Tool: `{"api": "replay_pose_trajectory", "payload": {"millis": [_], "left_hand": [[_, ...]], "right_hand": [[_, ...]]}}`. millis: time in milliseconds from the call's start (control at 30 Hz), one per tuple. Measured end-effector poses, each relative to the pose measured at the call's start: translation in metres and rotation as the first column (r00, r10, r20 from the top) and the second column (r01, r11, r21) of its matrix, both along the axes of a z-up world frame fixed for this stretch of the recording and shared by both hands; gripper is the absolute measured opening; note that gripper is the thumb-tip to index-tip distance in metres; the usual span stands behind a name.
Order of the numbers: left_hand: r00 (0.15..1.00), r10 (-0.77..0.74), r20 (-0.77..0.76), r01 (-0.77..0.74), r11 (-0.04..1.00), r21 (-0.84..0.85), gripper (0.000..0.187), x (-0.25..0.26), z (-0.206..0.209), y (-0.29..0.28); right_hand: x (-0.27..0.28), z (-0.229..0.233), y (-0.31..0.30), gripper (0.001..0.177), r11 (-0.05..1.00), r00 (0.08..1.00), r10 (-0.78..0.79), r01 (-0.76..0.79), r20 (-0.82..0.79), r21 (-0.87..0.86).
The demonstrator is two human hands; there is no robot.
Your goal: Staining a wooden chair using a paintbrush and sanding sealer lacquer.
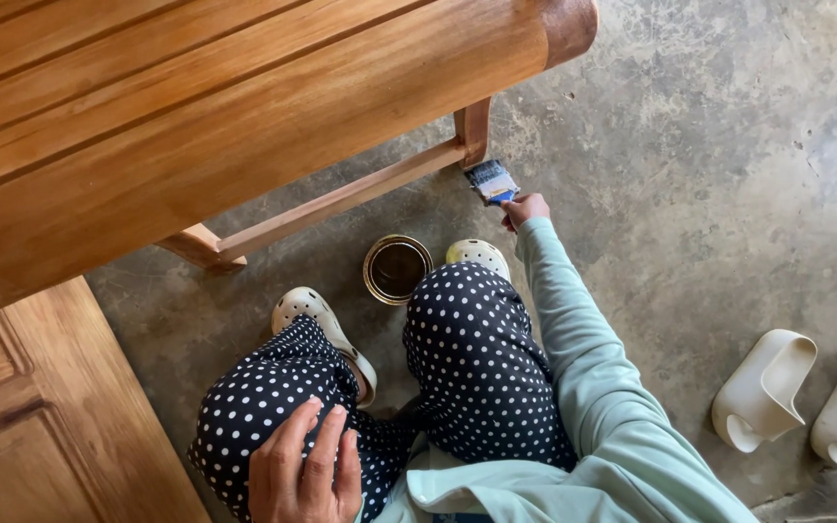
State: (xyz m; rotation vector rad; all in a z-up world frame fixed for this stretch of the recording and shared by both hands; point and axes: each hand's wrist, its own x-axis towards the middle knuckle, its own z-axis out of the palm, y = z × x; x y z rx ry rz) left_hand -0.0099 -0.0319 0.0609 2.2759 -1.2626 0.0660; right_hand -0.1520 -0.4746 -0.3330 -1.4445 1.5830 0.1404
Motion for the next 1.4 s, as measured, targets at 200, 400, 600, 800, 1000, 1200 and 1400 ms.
{"api": "replay_pose_trajectory", "payload": {"millis": [200,400,600,800,1000,1200,1400], "left_hand": [[1.0,0.006,-0.015,-0.005,1.0,0.008,0.028,0.0,-0.001,0.0],[1.0,0.001,-0.013,-0.001,1.0,-0.011,0.027,0.0,0.0,-0.002],[1.0,-0.011,-0.018,0.011,1.0,-0.012,0.027,-0.001,-0.001,-0.002],[1.0,-0.011,-0.027,0.011,1.0,-0.005,0.028,0.001,-0.001,0.001],[1.0,-0.01,0.005,0.01,1.0,-0.026,0.028,-0.001,0.003,-0.001],[1.0,-0.013,-0.005,0.013,0.999,-0.05,0.027,-0.004,0.004,-0.001],[1.0,0.028,0.008,-0.027,0.995,-0.1,0.026,-0.009,0.012,-0.004]], "right_hand": [[0.021,-0.003,-0.006,0.028,0.997,0.991,0.076,-0.076,-0.113,-0.002],[-0.015,0.0,0.002,0.027,0.998,0.971,-0.06,0.055,0.233,0.027],[-0.005,-0.009,-0.001,0.029,1.0,1.0,0.024,-0.024,0.02,0.008],[0.019,-0.004,-0.001,0.028,0.999,0.998,0.047,-0.047,-0.032,-0.017],[0.017,0.047,-0.003,0.028,0.996,0.996,0.067,-0.063,0.064,-0.06],[0.039,0.114,-0.016,0.026,0.992,0.966,0.059,-0.029,0.25,-0.123],[0.054,0.174,-0.011,0.024,0.982,0.892,0.037,0.051,0.45,-0.181]]}}
